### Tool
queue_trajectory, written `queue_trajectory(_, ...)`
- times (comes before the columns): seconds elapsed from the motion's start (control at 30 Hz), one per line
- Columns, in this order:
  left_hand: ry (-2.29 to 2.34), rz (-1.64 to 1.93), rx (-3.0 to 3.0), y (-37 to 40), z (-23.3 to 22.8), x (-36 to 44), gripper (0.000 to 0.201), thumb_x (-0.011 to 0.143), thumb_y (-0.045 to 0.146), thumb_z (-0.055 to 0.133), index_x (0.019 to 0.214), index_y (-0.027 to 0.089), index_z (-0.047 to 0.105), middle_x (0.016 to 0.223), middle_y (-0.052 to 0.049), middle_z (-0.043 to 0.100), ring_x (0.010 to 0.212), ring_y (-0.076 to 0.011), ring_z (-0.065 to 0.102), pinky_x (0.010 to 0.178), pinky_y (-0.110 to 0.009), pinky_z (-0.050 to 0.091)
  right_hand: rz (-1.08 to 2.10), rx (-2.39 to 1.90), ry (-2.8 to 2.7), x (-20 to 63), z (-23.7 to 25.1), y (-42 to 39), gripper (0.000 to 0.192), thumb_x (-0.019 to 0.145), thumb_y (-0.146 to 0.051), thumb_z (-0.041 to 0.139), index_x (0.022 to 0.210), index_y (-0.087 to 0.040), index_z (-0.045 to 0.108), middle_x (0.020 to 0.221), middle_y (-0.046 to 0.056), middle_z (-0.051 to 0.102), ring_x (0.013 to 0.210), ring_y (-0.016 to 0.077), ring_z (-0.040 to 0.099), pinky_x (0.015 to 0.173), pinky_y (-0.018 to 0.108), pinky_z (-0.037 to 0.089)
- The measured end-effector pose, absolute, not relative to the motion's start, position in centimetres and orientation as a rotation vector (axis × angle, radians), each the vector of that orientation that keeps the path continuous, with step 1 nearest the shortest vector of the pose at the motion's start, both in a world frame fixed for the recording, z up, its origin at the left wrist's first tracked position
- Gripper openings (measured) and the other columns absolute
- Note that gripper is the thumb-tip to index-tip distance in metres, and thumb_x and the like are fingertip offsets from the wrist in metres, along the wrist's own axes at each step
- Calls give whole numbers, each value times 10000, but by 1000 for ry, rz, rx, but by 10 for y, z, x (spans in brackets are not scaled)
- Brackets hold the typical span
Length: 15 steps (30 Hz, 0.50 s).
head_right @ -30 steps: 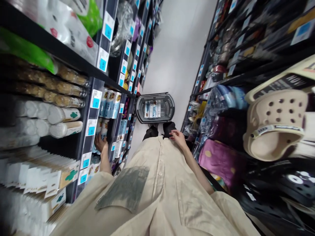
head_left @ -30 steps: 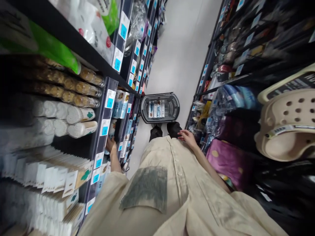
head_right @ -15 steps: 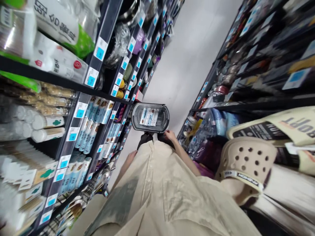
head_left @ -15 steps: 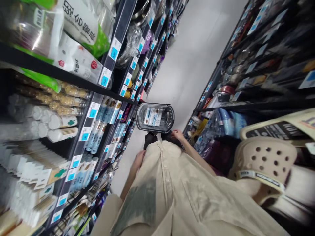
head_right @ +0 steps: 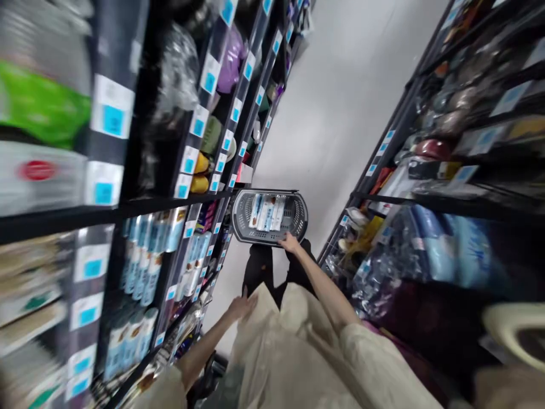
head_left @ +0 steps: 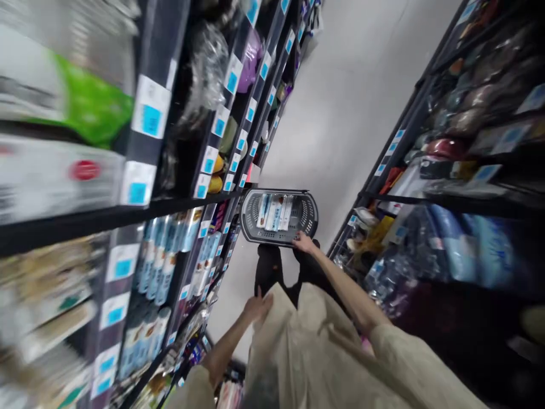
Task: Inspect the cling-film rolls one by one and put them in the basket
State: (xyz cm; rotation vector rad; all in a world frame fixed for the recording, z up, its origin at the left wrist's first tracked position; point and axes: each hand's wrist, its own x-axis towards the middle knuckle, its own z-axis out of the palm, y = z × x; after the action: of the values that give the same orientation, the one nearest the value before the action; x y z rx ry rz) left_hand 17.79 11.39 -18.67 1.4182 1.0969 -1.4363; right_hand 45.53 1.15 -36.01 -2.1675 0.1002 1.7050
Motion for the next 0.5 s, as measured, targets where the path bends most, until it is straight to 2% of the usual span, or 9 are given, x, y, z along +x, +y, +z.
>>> queue_trajectory(0.1,1102,-1594,1421,105,-244,171,1257,801,741,549,1581,-137,100,1473,-455,392,1429,-511,412,1152,-514,356,1724,-2173,141,428,-453,16,495,794,-287,776,1237,-139,614,902,61,759,842,222,730,817,288,557)
queue_trajectory(0.17,1132,-1581,1455,99,-272,152,1373,710,780,604,1606,-82,20,1604,-403,216,1506,-467,308,1204,-450,322,1729,-2200,171,405,-518,23,505,818,-330,760,1253,-133,599,989,93,762,950,250,734,868,308,554)
queue_trajectory(0.2,1151,-1542,1474,96,-281,139,1385,686,787,609,1625,-33,5,1643,-348,186,1529,-426,284,1221,-415,312,1729,-2216,184,393,-550,29,513,833,-345,748,1266,-121,588,1039,118,758,1005,264,729,897,319,549)
queue_trajectory(0.27,1204,-1443,1514,89,-294,110,1348,668,753,627,1657,78,9,1693,-228,172,1562,-341,250,1242,-358,302,1720,-2245,207,370,-606,43,548,846,-362,739,1295,-102,564,1142,163,737,1104,284,706,952,334,534)
queue_trajectory(0.3,1236,-1396,1541,86,-298,96,1347,652,731,651,1664,113,14,1698,-193,182,1561,-325,260,1241,-347,315,1711,-2259,218,361,-631,51,574,839,-367,748,1307,-96,555,1193,184,720,1144,292,692,975,342,527)
queue_trajectory(0.4,1297,-1278,1624,79,-308,66,1365,618,699,698,1672,182,0,1697,-151,206,1545,-346,294,1220,-386,379,1658,-2317,275,349,-688,68,633,798,-370,784,1308,-75,551,1294,251,661,1217,327,652,1004,375,523)
queue_trajectory(0.5,1295,-1228,1665,79,-317,56,1327,652,666,692,1669,197,-19,1693,-156,210,1530,-376,315,1207,-433,403,1609,-2340,334,353,-714,68,596,763,-378,798,1240,-78,602,1237,247,686,1210,333,655,975,377,541)
